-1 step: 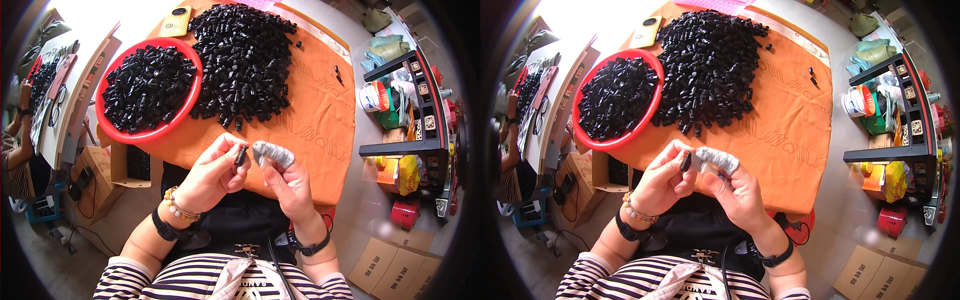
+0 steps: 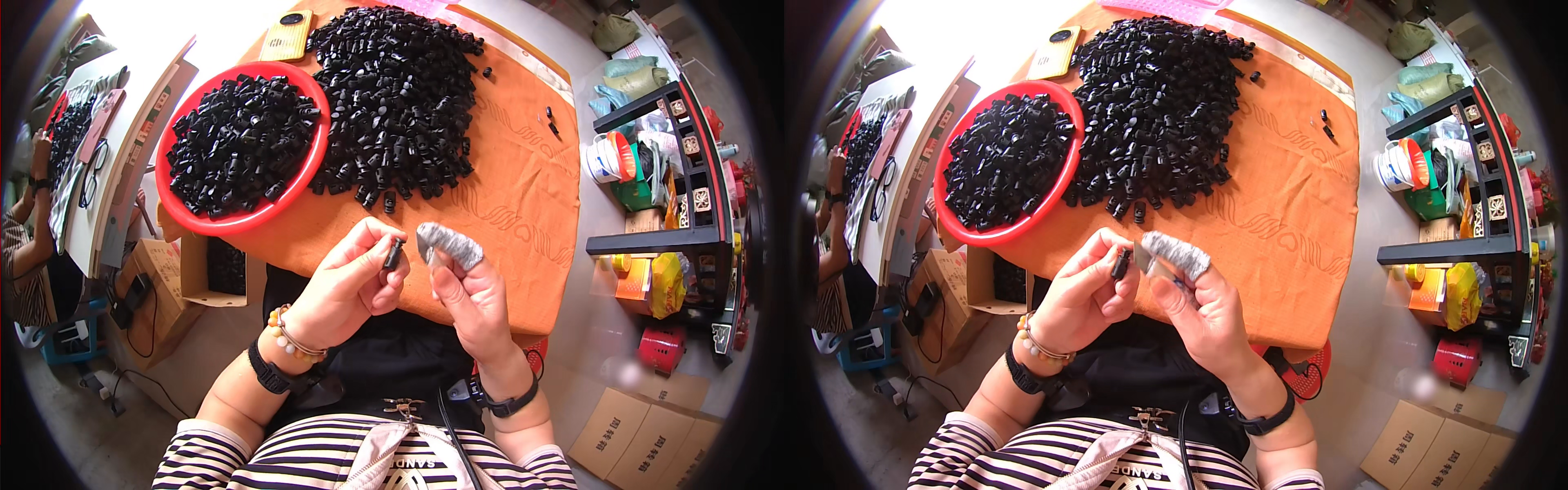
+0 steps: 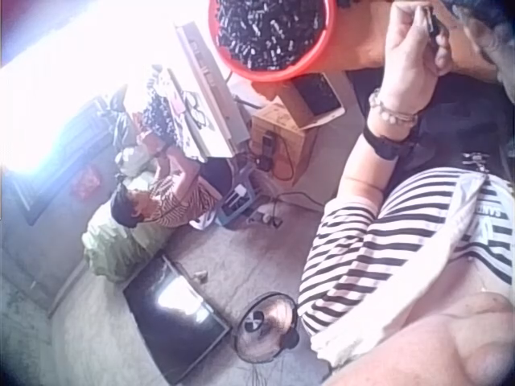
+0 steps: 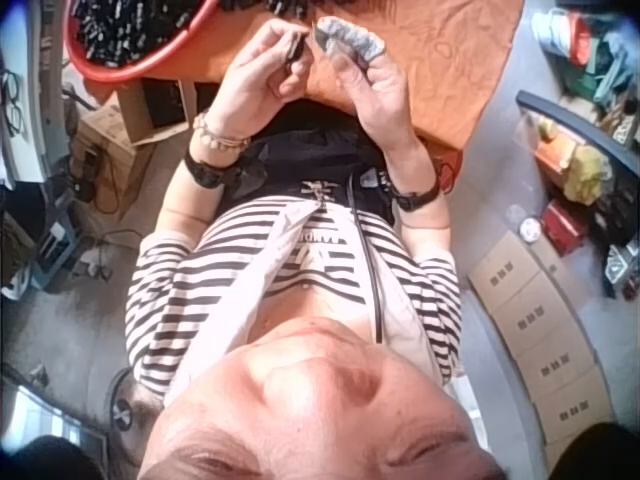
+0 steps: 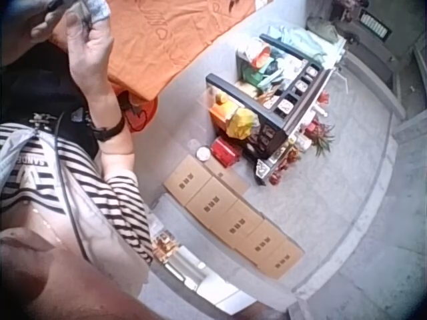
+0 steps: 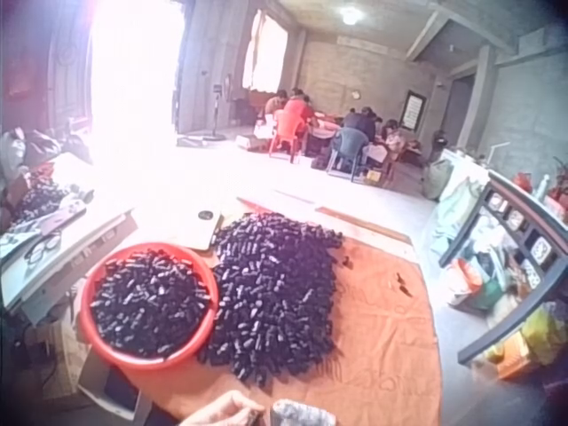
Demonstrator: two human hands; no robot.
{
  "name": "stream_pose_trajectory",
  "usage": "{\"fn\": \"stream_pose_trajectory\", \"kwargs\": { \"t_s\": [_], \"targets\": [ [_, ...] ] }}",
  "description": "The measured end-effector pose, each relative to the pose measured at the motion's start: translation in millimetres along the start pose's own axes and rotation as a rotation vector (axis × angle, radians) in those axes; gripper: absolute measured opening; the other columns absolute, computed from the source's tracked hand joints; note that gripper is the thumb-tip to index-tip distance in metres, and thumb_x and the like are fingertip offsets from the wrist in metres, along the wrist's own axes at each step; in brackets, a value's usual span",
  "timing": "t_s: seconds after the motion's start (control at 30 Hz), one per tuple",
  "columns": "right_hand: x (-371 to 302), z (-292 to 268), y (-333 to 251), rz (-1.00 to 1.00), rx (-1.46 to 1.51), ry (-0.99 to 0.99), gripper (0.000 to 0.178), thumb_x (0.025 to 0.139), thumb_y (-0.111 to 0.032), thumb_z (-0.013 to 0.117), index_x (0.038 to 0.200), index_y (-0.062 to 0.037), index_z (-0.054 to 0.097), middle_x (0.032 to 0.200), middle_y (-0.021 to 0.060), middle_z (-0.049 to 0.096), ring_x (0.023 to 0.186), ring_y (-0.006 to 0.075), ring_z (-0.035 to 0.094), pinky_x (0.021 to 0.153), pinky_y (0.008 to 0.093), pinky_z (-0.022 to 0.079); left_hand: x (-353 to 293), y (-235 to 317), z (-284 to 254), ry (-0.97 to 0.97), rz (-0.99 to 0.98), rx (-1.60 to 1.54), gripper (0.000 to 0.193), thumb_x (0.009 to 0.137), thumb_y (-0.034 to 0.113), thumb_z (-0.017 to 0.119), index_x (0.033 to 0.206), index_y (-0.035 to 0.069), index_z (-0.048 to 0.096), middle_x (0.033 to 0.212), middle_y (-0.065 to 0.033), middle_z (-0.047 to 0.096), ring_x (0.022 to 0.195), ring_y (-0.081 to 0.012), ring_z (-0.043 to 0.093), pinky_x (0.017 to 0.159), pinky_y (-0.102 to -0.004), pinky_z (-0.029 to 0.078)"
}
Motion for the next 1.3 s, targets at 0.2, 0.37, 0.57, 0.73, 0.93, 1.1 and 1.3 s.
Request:
{"fn": "stream_pose_trajectory", "kwargs": {
  "t_s": [0.2,0.37,0.57,0.73,0.93,1.1,1.3],
  "targets": [
    [13,8,4,-0.022,0.023,0.033,0.054,0.087,-0.01,0.063,0.132,0.0021,0.037,0.092,0.0018,0.056,0.077,0.0041,0.053,0.072,0.0194,0.044,1,-8,7,0.065,-0.042,0.044,0.015,0.097,0.023,0.043,0.104,0.01,0.046,0.078,-0.0009,0.048,0.058,-0.0051,0.04,0.05,-0.0189,0.032],
    [23,-1,8,0.044,-0.028,0.118,0.047,0.09,-0.015,0.059,0.13,0.0018,0.041,0.084,-0.0038,0.051,0.077,0.0008,0.048,0.07,0.0172,0.042,-2,-2,7,-0.006,-0.038,0.074,0.014,0.096,0.022,0.044,0.102,0.01,0.045,0.078,-0.0004,0.048,0.059,-0.0048,0.04,0.05,-0.0182,0.031],
    [25,-27,11,0.06,0.044,0.221,0.036,0.095,-0.026,0.05,0.124,-0.0051,0.048,0.07,-0.0078,0.043,0.059,-0.0005,0.034,0.051,0.0138,0.028,2,48,-11,0.329,0.323,0.197,0.015,0.094,0.018,0.046,0.106,0.008,0.047,0.075,-0.002,0.051,0.055,-0.0057,0.042,0.048,-0.0182,0.035],
    [33,-42,14,0.098,0.025,0.305,0.03,0.096,-0.035,0.043,0.099,-0.006,0.051,0.065,-0.0037,0.043,0.048,0.0005,0.031,0.042,0.0155,0.026,-7,80,-35,0.312,0.506,0.108,0.017,0.095,0.013,0.044,0.11,0.007,0.047,0.085,-0.0048,0.053,0.06,-0.0071,0.046,0.053,-0.0185,0.041],
    [33,-35,19,0.095,-0.058,0.234,0.042,0.088,-0.008,0.059,0.126,0.0011,0.045,0.11,0.0012,0.054,0.086,0.0032,0.048,0.079,0.0174,0.041,-1,63,-30,0.223,0.344,0.05,0.024,0.092,0.015,0.05,0.114,0.007,0.046,0.08,-0.0031,0.049,0.062,-0.0077,0.044,0.053,-0.0181,0.038],
    [43,-39,19,0.08,-0.113,0.224,0.042,0.086,-0.001,0.057,0.125,0.0046,0.044,0.121,0.0069,0.051,0.107,0.0085,0.048,0.091,0.0221,0.039,-11,86,-43,0.28,0.529,0.132,0.034,0.093,0.013,0.047,0.125,0.005,0.04,0.104,-0.0115,0.057,0.073,-0.0122,0.059,0.062,-0.0208,0.051],
    [43,-50,21,0.041,-0.135,0.215,0.042,0.086,-0.002,0.059,0.125,0.0057,0.044,0.121,0.0101,0.052,0.112,0.0128,0.048,0.096,0.0251,0.037,-14,106,-49,0.238,0.631,0.2,0.054,0.094,0.013,0.043,0.142,0.007,0.018,0.143,-0.0184,0.028,0.122,-0.0258,0.045,0.09,-0.0315,0.05]
  ]
}}
Point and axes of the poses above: each hand's wrist, its own x-axis towards the middle knuckle, its own z-axis out of the palm, y = z × x, the point moved 2 cm from there along x, towards the middle knuckle
